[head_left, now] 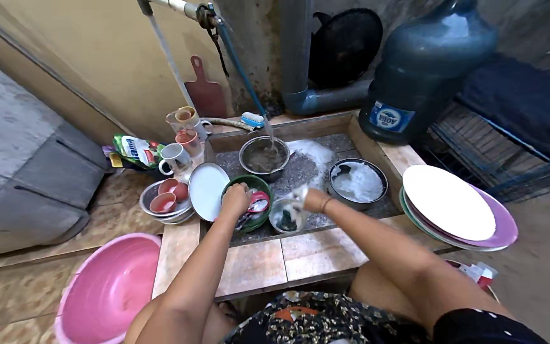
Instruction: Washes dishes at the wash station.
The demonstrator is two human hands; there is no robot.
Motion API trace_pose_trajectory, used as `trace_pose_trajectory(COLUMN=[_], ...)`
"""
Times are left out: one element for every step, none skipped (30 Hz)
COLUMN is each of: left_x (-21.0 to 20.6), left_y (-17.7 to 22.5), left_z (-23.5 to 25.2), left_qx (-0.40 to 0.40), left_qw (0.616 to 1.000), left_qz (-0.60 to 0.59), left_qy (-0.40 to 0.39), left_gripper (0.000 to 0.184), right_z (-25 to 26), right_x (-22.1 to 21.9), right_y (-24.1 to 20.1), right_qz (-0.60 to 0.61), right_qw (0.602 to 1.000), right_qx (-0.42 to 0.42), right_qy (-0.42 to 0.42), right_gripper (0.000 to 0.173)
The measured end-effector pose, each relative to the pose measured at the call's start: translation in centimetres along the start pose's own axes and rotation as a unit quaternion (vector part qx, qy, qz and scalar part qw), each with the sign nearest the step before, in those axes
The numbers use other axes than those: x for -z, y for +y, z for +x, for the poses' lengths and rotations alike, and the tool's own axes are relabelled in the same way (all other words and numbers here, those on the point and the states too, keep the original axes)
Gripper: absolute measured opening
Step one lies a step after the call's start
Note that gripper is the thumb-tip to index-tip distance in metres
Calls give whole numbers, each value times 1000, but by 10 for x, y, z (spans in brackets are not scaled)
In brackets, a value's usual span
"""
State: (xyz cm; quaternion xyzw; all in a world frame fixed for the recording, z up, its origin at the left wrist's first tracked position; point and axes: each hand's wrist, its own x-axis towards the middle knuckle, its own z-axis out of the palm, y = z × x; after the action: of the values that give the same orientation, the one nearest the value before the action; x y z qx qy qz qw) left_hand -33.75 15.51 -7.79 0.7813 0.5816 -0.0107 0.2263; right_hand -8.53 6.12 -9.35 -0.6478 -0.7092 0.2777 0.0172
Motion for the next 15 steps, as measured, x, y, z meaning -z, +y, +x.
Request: trace_pose_trajectory(left_x=[0, 0, -1, -2, -3, -2, -3, -5, -8, -11, -13, -15, -16, -18, -19], left_y=[0, 1, 2, 3, 4, 6, 9, 11, 13, 14, 15, 16, 18, 18, 18], left_z=[1, 1, 2, 3, 5, 6, 7, 7, 7, 7, 8, 8, 9, 9, 8], left_qx=[-7, -13, -18, -25, -33, -40, -49, -58, -66, -74, -82, -90, -97, -103, -106], left_qw=[1000, 1000, 1000, 1000, 999, 998, 998, 996, 995, 995, 994, 993, 993, 992, 991], left_qz=[-4, -8, -12, -17, -26, -36, -46, -55, -62, -65, -68, -68, -70, -73, -73], left_qy=[2, 3, 3, 5, 11, 15, 20, 25, 29, 31, 29, 26, 23, 20, 19], left_gripper=[38, 38, 37, 37, 37, 37, 37, 37, 36, 36, 36, 37, 37, 38, 37], right_z=[-7, -15, -21, -28, -35, -41, -45, -51, -56, -62, -65, -66, -64, -61, -58], right_x=[16, 26, 29, 29, 30, 30, 27, 24, 20, 16, 11, 7, 4, 2, 2], right_y=[16, 34, 54, 74, 91, 108, 125, 138, 148, 153, 158, 162, 166, 167, 166], right_qz=[-33, -59, -80, -87, -71, -40, -4, 25, 51, 87, 129, 177, 214, 231, 229], right_qw=[997, 988, 974, 960, 946, 931, 912, 893, 876, 860, 846, 832, 817, 808, 804], right_qx=[-73, -145, -210, -265, -311, -353, -394, -429, -459, -485, -502, -512, -522, -531, -539], right_qy=[10, 16, 22, 34, 56, 88, 117, 135, 140, 137, 125, 117, 115, 111, 104], right_gripper=[44, 45, 48, 54, 62, 65, 65, 62, 61, 59, 55, 49, 46, 46, 47])
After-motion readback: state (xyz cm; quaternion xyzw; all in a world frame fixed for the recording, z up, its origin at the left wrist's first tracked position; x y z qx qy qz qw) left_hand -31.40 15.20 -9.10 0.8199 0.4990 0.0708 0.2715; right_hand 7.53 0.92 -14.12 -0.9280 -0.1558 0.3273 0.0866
